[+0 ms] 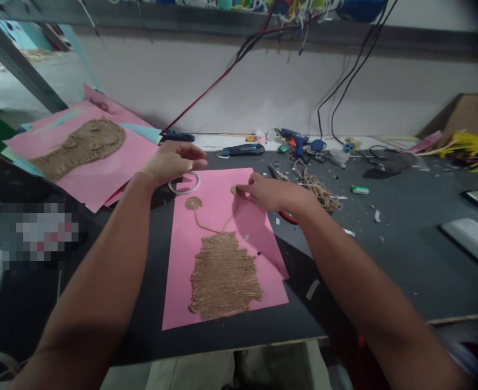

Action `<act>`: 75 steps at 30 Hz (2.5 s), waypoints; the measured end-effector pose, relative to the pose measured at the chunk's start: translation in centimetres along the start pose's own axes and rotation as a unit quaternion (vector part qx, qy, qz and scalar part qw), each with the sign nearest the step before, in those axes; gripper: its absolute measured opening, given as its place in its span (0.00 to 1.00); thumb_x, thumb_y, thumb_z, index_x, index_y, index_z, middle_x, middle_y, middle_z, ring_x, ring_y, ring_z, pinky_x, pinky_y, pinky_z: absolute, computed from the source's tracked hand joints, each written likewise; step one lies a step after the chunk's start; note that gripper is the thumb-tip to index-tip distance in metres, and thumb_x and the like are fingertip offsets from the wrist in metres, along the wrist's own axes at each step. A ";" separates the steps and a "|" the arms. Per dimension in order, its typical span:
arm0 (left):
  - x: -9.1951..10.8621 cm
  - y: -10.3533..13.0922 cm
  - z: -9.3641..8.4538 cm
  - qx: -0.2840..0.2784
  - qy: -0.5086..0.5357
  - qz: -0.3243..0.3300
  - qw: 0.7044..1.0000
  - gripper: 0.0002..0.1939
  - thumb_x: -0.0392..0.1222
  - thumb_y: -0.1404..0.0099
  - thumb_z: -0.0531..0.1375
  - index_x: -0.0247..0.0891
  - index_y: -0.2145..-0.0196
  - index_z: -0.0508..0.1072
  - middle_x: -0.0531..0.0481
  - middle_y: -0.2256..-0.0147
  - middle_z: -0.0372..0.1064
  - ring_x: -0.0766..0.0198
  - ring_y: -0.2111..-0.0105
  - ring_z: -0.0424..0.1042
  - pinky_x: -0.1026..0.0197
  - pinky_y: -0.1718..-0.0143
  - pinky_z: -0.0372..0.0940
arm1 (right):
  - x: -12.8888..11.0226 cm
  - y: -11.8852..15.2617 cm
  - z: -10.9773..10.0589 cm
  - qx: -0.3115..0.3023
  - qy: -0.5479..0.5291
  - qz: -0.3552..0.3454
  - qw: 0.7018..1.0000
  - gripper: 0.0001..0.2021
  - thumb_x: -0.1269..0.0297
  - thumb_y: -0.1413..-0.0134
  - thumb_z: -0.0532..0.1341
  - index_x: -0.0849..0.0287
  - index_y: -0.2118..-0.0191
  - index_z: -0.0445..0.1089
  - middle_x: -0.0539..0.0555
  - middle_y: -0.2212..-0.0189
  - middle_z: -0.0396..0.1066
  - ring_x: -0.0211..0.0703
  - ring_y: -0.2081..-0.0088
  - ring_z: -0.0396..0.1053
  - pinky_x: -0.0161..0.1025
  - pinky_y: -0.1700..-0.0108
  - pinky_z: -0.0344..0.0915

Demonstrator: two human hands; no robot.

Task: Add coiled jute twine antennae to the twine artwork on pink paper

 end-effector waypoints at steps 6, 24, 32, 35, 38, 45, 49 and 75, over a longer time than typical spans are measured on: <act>1.1 0.4 -1.4 0.020 -0.019 0.009 1.000 0.19 0.47 0.44 0.71 0.40 0.55 0.83 0.44 0.55 0.81 0.53 0.53 0.78 0.55 0.50 0.73 | -1.8 2.7 0.3 0.121 -0.044 -0.014 0.992 0.19 0.62 0.28 0.53 0.56 0.39 0.73 0.66 0.46 0.69 0.56 0.48 0.72 0.51 0.46 0.68; -3.0 0.3 -2.2 -0.175 -0.293 -0.077 0.937 0.23 0.59 0.46 0.68 0.54 0.54 0.85 0.49 0.47 0.80 0.47 0.47 0.75 0.51 0.44 0.65 | -1.2 5.4 4.3 0.245 -0.083 -0.066 0.964 0.21 0.57 0.31 0.60 0.55 0.37 0.71 0.65 0.40 0.68 0.60 0.38 0.66 0.59 0.36 0.65; -3.5 0.5 -3.0 -0.167 -0.336 -0.102 0.921 0.24 0.61 0.46 0.66 0.51 0.55 0.84 0.47 0.49 0.80 0.46 0.49 0.76 0.50 0.47 0.67 | -0.7 5.3 4.4 0.269 -0.093 -0.075 0.956 0.17 0.57 0.32 0.61 0.59 0.44 0.76 0.65 0.43 0.71 0.58 0.41 0.69 0.56 0.37 0.66; -3.1 0.8 -3.2 -0.164 -0.354 -0.109 0.914 0.25 0.61 0.46 0.66 0.48 0.53 0.84 0.44 0.47 0.79 0.45 0.47 0.75 0.48 0.45 0.66 | 0.0 5.1 4.4 0.281 -0.104 -0.068 0.952 0.16 0.56 0.33 0.61 0.57 0.46 0.78 0.64 0.45 0.72 0.56 0.43 0.70 0.56 0.39 0.67; -2.7 1.0 -3.3 -0.163 -0.362 -0.123 0.910 0.29 0.61 0.47 0.66 0.47 0.50 0.83 0.43 0.44 0.77 0.44 0.46 0.74 0.49 0.44 0.65 | 0.8 5.1 4.2 0.299 -0.109 -0.049 0.947 0.15 0.59 0.32 0.59 0.59 0.49 0.79 0.65 0.48 0.74 0.56 0.46 0.72 0.56 0.41 0.68; -1.9 1.1 -2.8 -0.173 -0.386 -0.123 0.898 0.30 0.62 0.46 0.65 0.48 0.49 0.82 0.45 0.42 0.76 0.45 0.45 0.74 0.51 0.43 0.64 | 0.3 6.0 2.9 0.324 -0.226 -0.006 0.919 0.12 0.60 0.33 0.58 0.57 0.55 0.78 0.61 0.55 0.78 0.51 0.54 0.75 0.52 0.49 0.71; -1.6 1.4 -2.8 -0.172 -0.384 -0.124 0.898 0.27 0.61 0.46 0.65 0.49 0.51 0.83 0.47 0.44 0.78 0.46 0.47 0.75 0.52 0.44 0.65 | -1.7 5.8 3.8 0.141 -0.390 -0.041 0.909 0.15 0.51 0.33 0.60 0.57 0.52 0.75 0.54 0.67 0.77 0.41 0.70 0.72 0.41 0.66 0.68; -1.9 0.4 -2.1 -0.198 -0.413 -0.107 0.882 0.27 0.62 0.46 0.65 0.52 0.52 0.84 0.48 0.45 0.78 0.44 0.46 0.73 0.50 0.43 0.65 | -0.9 3.8 5.7 0.169 -0.705 0.045 0.687 0.32 0.30 0.35 0.51 0.57 0.54 0.72 0.67 0.50 0.78 0.58 0.50 0.79 0.60 0.45 0.75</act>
Point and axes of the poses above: each hand's wrist, its own y-axis away from the middle knuckle, its own z-axis out of the palm, x = y × z, the point moved 5 cm from there along -y, towards the middle knuckle
